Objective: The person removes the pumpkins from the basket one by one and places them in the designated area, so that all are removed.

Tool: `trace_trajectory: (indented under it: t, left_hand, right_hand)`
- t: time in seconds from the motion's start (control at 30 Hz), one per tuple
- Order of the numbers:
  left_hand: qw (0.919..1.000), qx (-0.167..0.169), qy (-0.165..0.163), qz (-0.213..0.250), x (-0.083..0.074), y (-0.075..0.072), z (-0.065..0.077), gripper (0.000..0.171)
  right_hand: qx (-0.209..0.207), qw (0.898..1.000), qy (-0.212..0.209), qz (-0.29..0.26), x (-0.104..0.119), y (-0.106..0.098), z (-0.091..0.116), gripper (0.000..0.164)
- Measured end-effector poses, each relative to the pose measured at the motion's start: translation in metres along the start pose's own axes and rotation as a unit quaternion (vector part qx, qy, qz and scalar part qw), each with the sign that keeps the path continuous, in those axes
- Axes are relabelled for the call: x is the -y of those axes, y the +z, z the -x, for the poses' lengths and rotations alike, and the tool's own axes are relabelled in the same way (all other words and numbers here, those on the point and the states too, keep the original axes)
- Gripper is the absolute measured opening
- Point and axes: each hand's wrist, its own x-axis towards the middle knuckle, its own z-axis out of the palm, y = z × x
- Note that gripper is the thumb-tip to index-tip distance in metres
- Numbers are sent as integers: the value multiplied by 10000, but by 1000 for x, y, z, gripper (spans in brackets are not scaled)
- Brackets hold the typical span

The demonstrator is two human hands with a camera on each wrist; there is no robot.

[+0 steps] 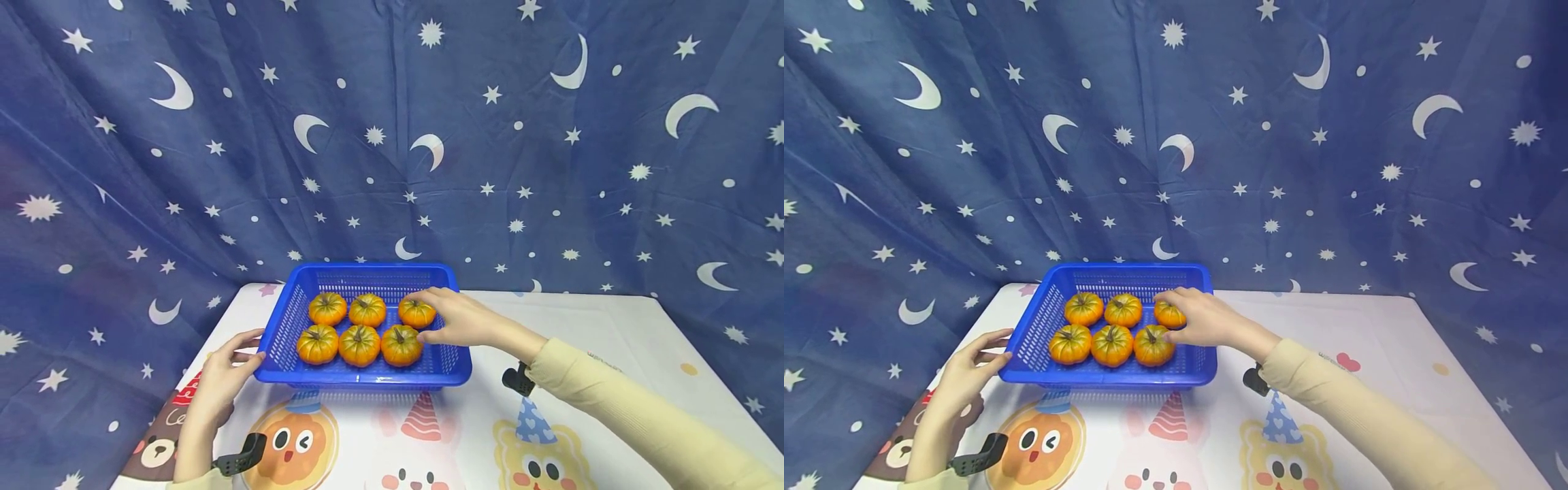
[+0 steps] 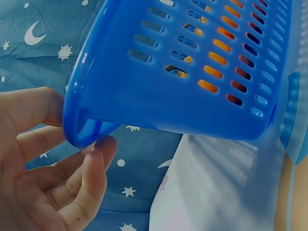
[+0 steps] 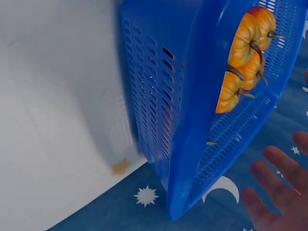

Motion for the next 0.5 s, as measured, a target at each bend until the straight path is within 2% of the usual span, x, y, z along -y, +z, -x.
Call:
trace_trajectory:
  t: [0.23, 0.5]
  left_hand:
    - [9989, 131, -221, 383, 3, 0, -1, 46]
    - [9950, 266, -374, 882, 8, 0, -3, 48]
  right_hand:
    - [451, 9988, -110, 184, 3, 2, -16, 64]
    - [1215, 9918, -50, 397, 7, 8, -37, 67]
